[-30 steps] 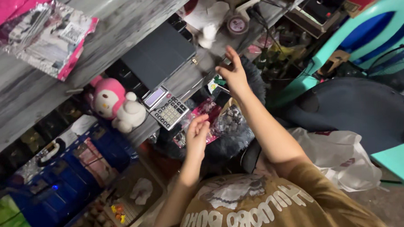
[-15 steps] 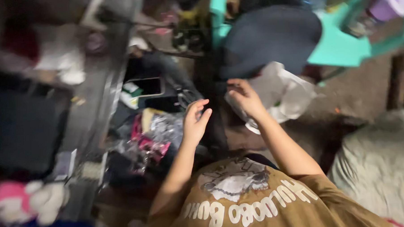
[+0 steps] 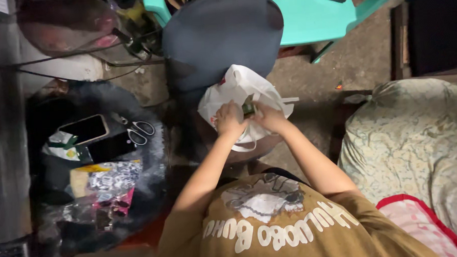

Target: The person unpacks small packaged items from a white plastic bag, uses scissors to open a plastic-wrapped bundle, and places the items into a blue storage organizer and a drawer. The person also handles a clear bag of small items near a display case.

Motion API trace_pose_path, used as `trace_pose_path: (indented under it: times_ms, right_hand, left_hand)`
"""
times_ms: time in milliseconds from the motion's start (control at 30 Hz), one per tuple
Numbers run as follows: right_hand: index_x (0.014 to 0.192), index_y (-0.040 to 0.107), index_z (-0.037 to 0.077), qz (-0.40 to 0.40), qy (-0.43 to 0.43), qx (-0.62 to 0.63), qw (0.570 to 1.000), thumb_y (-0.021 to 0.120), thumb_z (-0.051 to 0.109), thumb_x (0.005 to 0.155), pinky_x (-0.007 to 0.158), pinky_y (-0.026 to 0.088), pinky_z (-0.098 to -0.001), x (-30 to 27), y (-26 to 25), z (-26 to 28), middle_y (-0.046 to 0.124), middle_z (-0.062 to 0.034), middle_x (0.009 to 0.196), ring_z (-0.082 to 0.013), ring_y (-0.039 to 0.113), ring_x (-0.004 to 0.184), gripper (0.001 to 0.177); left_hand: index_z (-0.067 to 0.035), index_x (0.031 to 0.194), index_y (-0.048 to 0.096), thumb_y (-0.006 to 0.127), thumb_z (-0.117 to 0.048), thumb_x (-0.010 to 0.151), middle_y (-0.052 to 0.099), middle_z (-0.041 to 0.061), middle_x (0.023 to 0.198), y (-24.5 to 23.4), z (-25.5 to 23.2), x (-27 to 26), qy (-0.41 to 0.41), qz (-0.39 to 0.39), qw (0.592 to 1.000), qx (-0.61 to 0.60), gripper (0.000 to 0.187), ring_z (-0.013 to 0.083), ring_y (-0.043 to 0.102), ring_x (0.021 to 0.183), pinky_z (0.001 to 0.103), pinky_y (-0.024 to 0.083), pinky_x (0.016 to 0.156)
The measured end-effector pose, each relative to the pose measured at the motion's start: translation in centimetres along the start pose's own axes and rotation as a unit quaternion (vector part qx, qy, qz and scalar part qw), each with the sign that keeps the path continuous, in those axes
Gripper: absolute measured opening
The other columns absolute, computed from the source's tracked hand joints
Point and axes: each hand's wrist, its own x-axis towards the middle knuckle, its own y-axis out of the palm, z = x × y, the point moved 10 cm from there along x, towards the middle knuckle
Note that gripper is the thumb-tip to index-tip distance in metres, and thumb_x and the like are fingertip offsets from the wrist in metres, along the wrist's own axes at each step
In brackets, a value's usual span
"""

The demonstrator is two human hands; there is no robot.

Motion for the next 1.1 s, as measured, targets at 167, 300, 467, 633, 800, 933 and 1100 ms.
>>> trace_pose_path:
  times_ms: [167, 300, 467, 633, 800, 933, 1100]
  right_hand:
    - [0.120, 0.072, 0.008, 0.105, 0.011, 0.007, 0.994, 0.068, 0.013, 0.085, 0.089, 0.054, -0.0420, -1.2, 0.6, -1.9, 0.075, -0.0160, 0.109, -0.0323, 0.072, 0.100, 0.035]
    - [0.115, 0.070, 0.005, -0.121, 0.015, 0.254, 0.959, 0.059, -0.002, 0.089, 0.085, 0.056, -0.0322, -0.3, -7.1, -8.4, 0.073, -0.0069, 0.104, -0.0181, 0.069, 0.096, 0.029]
    - [0.104, 0.075, 0.008, -0.297, 0.028, -0.052, 0.953, 0.068, 0.008, 0.083, 0.083, 0.053, -0.0466, 0.1, -17.2, -8.6, 0.066, -0.0252, 0.106, -0.0377, 0.063, 0.092, 0.022]
    - [0.102, 0.069, 0.002, -0.273, -0.188, -0.034, 0.943, 0.062, 0.000, 0.083, 0.091, 0.051, -0.0489, 0.2, -13.8, 0.6, 0.067, -0.0221, 0.112, -0.0415, 0.064, 0.105, 0.021]
    - [0.122, 0.066, 0.006, 0.195, -0.109, -0.125, 0.967, 0.058, 0.004, 0.082, 0.082, 0.051, -0.0485, 2.3, 4.9, 0.8, 0.068, -0.0168, 0.113, -0.0376, 0.064, 0.104, 0.041]
    - [0.133, 0.061, 0.016, 0.541, -0.078, -0.111, 0.830, 0.054, 0.030, 0.097, 0.095, 0.050, -0.0421, -4.9, 13.4, -0.9, 0.068, -0.0122, 0.122, -0.0263, 0.064, 0.109, 0.039]
    - [0.126, 0.066, 0.011, 0.379, -0.100, -0.040, 0.919, 0.050, 0.034, 0.100, 0.096, 0.051, -0.0428, 0.7, 11.2, 0.1, 0.070, -0.0148, 0.121, -0.0279, 0.067, 0.109, 0.038]
  left_hand:
    - [-0.010, 0.143, 0.050, 0.063, -0.006, 0.091, 0.062, 0.017, 0.137, 4.3, 7.0, 1.7, -0.098, -0.077, 0.985, -0.118, 0.053, 0.0369, 0.060, 0.123, 0.047, 0.048, 0.105]
    - [-0.008, 0.127, 0.056, 0.058, 0.003, 0.086, 0.062, 0.017, 0.128, 0.6, 9.3, 1.2, -0.055, -0.163, 0.956, -0.237, 0.042, 0.0364, 0.064, 0.121, 0.041, 0.052, 0.102]
    - [-0.016, 0.084, 0.069, 0.059, 0.012, 0.075, 0.057, 0.024, 0.141, -5.9, 3.6, -0.7, 0.134, -0.153, 0.973, -0.109, 0.031, 0.0417, 0.059, 0.126, 0.039, 0.049, 0.101]
    - [-0.017, 0.121, 0.068, 0.056, 0.004, 0.086, 0.059, 0.014, 0.146, -2.5, 4.7, -0.6, 0.085, -0.066, 0.993, -0.041, 0.042, 0.0351, 0.061, 0.129, 0.040, 0.051, 0.104]
    - [-0.013, 0.155, 0.041, 0.055, -0.001, 0.089, 0.051, 0.020, 0.148, -1.8, 6.9, -0.9, -0.021, -0.046, 0.999, -0.020, 0.069, 0.0418, 0.059, 0.120, 0.046, 0.053, 0.093]
    - [-0.016, 0.157, 0.036, 0.055, -0.001, 0.087, 0.051, 0.020, 0.150, -3.7, 8.1, -2.1, -0.055, -0.059, 0.996, -0.036, 0.074, 0.0427, 0.062, 0.115, 0.046, 0.055, 0.089]
    - [-0.017, 0.155, 0.043, 0.056, 0.000, 0.088, 0.055, 0.019, 0.148, -5.8, 7.8, -3.5, -0.026, -0.090, 0.994, -0.049, 0.070, 0.0416, 0.062, 0.118, 0.046, 0.056, 0.091]
